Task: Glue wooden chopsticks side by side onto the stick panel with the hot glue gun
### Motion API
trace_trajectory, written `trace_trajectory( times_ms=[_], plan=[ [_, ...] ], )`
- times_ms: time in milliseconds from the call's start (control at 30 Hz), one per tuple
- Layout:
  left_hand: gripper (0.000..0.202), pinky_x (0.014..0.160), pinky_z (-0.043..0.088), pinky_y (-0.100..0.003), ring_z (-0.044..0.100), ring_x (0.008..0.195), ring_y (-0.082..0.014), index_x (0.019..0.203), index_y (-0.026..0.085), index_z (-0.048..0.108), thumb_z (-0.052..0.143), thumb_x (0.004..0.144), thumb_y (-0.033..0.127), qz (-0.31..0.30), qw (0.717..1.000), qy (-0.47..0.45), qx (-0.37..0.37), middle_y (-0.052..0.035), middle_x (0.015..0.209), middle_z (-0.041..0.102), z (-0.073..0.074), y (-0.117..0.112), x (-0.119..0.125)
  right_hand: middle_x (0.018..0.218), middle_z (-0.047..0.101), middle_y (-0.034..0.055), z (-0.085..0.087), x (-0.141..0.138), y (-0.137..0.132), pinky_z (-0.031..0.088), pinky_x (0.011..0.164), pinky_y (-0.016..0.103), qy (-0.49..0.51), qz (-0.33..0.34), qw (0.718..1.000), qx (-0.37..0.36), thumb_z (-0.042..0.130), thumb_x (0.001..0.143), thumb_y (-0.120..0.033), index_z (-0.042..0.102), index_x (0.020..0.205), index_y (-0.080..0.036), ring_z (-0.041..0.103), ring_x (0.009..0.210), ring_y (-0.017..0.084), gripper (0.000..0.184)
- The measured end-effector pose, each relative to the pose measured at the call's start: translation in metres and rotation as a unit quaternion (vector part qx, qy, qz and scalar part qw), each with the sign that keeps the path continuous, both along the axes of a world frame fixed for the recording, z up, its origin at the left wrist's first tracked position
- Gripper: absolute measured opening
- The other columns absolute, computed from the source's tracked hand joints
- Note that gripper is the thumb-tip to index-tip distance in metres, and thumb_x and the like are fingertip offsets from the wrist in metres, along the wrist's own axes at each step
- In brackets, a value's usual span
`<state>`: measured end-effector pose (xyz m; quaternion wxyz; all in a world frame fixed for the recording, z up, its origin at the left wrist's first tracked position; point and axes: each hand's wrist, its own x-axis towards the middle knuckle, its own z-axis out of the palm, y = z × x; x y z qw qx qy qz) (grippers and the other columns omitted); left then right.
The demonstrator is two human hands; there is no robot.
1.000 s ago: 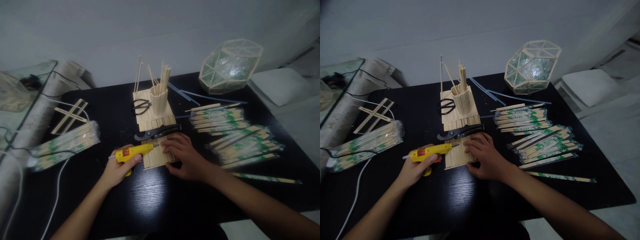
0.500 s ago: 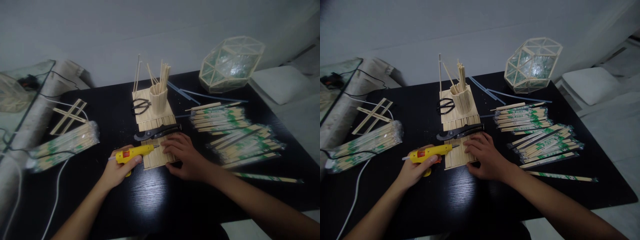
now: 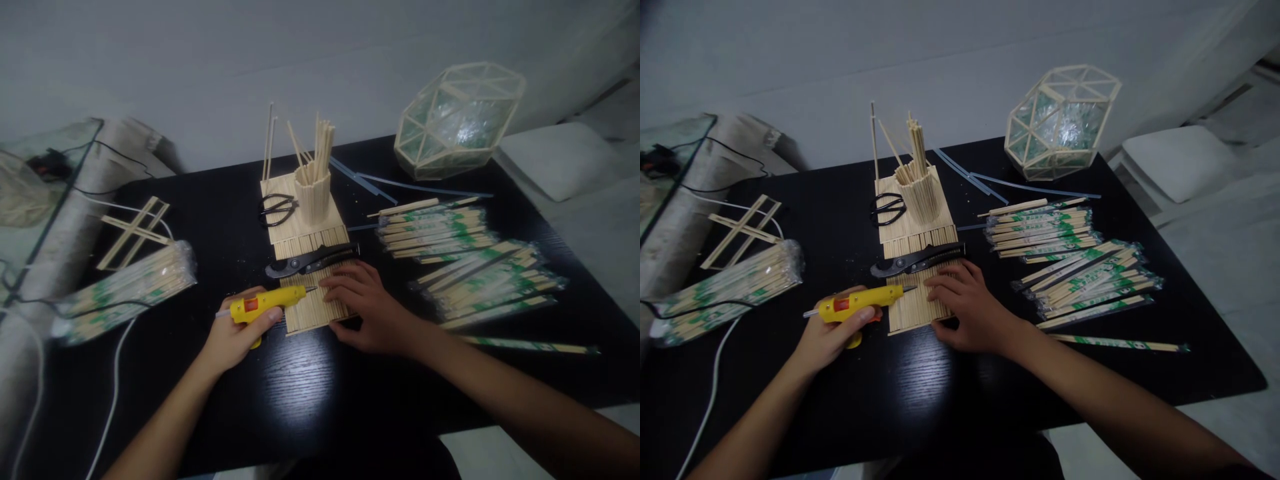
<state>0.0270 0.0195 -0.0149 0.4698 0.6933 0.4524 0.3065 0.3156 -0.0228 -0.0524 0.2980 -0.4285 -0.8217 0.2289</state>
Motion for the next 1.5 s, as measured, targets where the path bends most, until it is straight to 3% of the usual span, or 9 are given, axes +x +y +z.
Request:
trace_trajectory(
  times_ms=[667, 867, 1000, 1233, 1367, 1500],
  plan=[
    [0.029, 0.045, 0.039, -0.018, 0.050, 0.050, -0.0079, 0.070, 0.016, 0.066, 0.077, 0.095, 0.027, -0.020, 0.999, 0.002, 0.033, 0.0033, 0.067, 0.054, -0.002, 0.000, 0.002, 0.139, 0.077, 0.0084, -0.001, 0.001, 0.000, 0.032, 0.126, 0.063, 0.006, 0.002, 1.000, 0.012, 0.076, 0.087, -0.024, 0.066, 0.114, -0.025, 0.060, 0.141, 0.035, 0.029],
    [0.032, 0.047, 0.043, -0.019, 0.053, 0.052, -0.0088, 0.069, 0.017, 0.064, 0.077, 0.097, 0.028, -0.040, 0.998, 0.021, 0.054, 0.0027, 0.068, 0.057, -0.002, 0.001, -0.002, 0.141, 0.076, 0.0092, 0.000, 0.002, -0.001, 0.031, 0.126, 0.063, 0.006, 0.006, 1.000, 0.007, 0.077, 0.088, -0.024, 0.064, 0.117, -0.025, 0.060, 0.141, 0.035, 0.032],
    [0.030, 0.051, 0.046, -0.021, 0.056, 0.055, -0.0097, 0.071, 0.018, 0.068, 0.079, 0.097, 0.027, -0.062, 0.992, 0.040, 0.107, 0.0028, 0.069, 0.060, -0.001, 0.003, -0.007, 0.142, 0.075, 0.0106, 0.002, 0.002, -0.001, 0.031, 0.127, 0.063, 0.003, 0.007, 1.000, 0.007, 0.077, 0.089, -0.025, 0.063, 0.119, -0.024, 0.059, 0.142, 0.036, 0.033],
    [0.025, 0.065, 0.055, -0.025, 0.071, 0.072, -0.0153, 0.089, 0.019, 0.077, 0.081, 0.101, 0.041, -0.107, 0.985, 0.049, 0.126, -0.0017, 0.084, 0.074, -0.005, 0.005, -0.017, 0.143, 0.073, 0.0120, 0.003, 0.003, -0.001, 0.031, 0.127, 0.063, 0.004, 0.004, 1.000, 0.008, 0.079, 0.090, -0.027, 0.063, 0.124, -0.024, 0.058, 0.144, 0.036, 0.037],
    [0.035, 0.062, 0.054, -0.025, 0.069, 0.068, -0.0151, 0.090, 0.019, 0.076, 0.079, 0.102, 0.052, -0.112, 0.985, 0.055, 0.118, -0.0013, 0.081, 0.073, -0.007, 0.005, -0.018, 0.145, 0.072, 0.0124, 0.004, 0.003, -0.001, 0.031, 0.128, 0.064, 0.003, 0.003, 1.000, 0.002, 0.079, 0.089, -0.024, 0.063, 0.124, -0.024, 0.056, 0.146, 0.036, 0.039],
    [0.034, 0.059, 0.052, -0.023, 0.066, 0.063, -0.0136, 0.091, 0.019, 0.075, 0.079, 0.102, 0.051, -0.117, 0.984, 0.068, 0.112, 0.0006, 0.078, 0.071, -0.007, 0.005, -0.018, 0.145, 0.071, 0.0129, 0.005, 0.004, -0.002, 0.032, 0.126, 0.065, 0.008, 0.004, 1.000, 0.005, 0.077, 0.090, -0.025, 0.062, 0.121, -0.024, 0.057, 0.144, 0.037, 0.034]
  ],
)
